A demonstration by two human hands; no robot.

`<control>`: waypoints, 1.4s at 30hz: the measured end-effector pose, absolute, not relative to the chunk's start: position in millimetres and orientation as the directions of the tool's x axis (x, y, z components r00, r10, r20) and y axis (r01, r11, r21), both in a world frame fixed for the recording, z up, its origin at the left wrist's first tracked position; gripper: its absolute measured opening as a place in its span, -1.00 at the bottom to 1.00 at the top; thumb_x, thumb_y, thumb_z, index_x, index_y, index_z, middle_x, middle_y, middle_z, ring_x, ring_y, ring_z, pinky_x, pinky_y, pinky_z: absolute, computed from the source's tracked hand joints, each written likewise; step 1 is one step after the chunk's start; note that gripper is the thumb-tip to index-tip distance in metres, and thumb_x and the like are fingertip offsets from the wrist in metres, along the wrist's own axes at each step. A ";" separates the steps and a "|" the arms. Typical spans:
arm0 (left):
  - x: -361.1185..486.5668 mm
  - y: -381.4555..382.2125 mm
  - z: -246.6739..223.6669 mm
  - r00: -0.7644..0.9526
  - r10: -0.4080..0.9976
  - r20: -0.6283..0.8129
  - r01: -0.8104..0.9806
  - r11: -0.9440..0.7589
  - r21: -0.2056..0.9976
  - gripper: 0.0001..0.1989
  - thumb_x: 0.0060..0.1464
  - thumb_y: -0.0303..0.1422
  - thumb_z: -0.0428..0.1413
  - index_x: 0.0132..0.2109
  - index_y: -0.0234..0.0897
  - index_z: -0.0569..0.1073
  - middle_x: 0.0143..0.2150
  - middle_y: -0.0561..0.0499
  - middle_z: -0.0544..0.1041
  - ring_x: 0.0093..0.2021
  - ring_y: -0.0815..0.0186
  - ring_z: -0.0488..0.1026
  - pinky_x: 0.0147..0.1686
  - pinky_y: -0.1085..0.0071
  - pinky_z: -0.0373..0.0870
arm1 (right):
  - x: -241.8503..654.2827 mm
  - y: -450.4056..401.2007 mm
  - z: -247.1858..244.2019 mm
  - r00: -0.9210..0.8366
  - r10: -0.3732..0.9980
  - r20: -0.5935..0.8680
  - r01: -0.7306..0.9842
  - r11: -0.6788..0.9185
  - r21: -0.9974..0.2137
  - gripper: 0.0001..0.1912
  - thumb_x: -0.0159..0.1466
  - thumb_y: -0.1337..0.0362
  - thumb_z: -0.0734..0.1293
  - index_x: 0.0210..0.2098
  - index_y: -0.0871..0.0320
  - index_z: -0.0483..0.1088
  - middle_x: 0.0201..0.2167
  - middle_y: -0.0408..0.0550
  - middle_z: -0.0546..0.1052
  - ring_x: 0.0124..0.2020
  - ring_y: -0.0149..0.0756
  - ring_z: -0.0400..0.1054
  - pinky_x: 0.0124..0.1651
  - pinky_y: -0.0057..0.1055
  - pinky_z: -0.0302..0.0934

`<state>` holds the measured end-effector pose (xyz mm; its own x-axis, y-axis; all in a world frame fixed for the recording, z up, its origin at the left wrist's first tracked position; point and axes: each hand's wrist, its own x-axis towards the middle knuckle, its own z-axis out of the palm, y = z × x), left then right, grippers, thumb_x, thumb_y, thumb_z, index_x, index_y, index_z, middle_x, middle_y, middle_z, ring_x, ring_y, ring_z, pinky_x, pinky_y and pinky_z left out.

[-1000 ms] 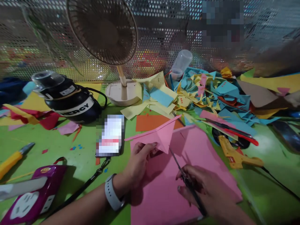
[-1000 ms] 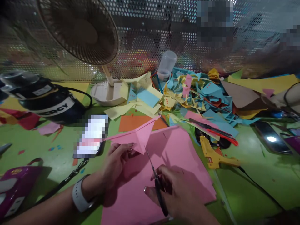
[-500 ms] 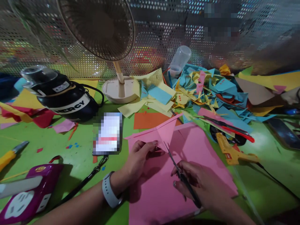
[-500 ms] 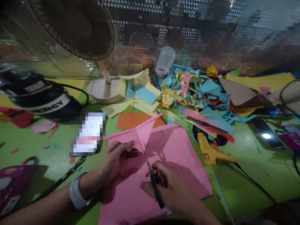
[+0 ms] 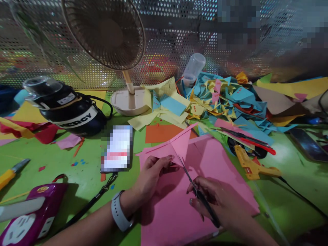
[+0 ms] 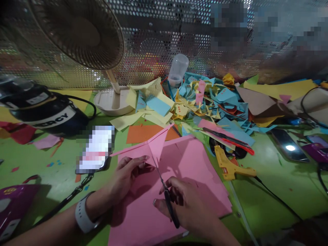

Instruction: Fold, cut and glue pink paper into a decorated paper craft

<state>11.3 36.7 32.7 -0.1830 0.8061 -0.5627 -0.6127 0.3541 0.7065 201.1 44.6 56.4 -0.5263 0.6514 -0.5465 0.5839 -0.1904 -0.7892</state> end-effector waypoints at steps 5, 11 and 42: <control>11.5 36.0 32.3 -0.233 0.782 -0.578 -0.587 0.361 0.725 -0.80 -0.19 -0.37 0.30 -0.48 -0.27 0.40 -0.44 0.04 0.55 -0.44 0.30 0.55 -0.38 0.41 0.46 | 201.6 45.2 53.8 -0.533 0.664 -0.524 0.555 -0.193 -0.809 -0.70 0.17 0.02 0.34 -0.35 0.13 0.31 -0.49 -0.19 0.34 -0.54 -0.47 0.18 -0.51 -0.54 0.05; 12.0 34.7 28.6 -0.258 0.781 -0.569 -0.586 0.342 0.735 -0.77 -0.21 -0.34 0.32 -0.47 -0.28 0.40 -0.47 0.06 0.54 -0.41 0.27 0.55 -0.38 0.40 0.47 | 203.2 44.4 51.6 -0.532 0.658 -0.532 0.543 -0.216 -0.811 -0.70 0.16 0.02 0.35 -0.35 0.12 0.32 -0.53 -0.22 0.32 -0.55 -0.47 0.18 -0.52 -0.54 0.05; 13.4 33.1 22.0 -0.262 0.759 -0.596 -0.526 0.406 0.748 -0.68 -0.17 -0.24 0.33 -0.48 -0.25 0.33 -0.47 0.05 0.53 -0.33 0.20 0.56 -0.50 0.44 0.42 | 202.4 42.4 50.7 -0.493 0.655 -0.572 0.494 -0.330 -0.804 -0.60 0.07 -0.05 0.40 -0.33 0.15 0.36 -0.57 -0.25 0.27 -0.56 -0.48 0.12 -0.54 -0.56 0.04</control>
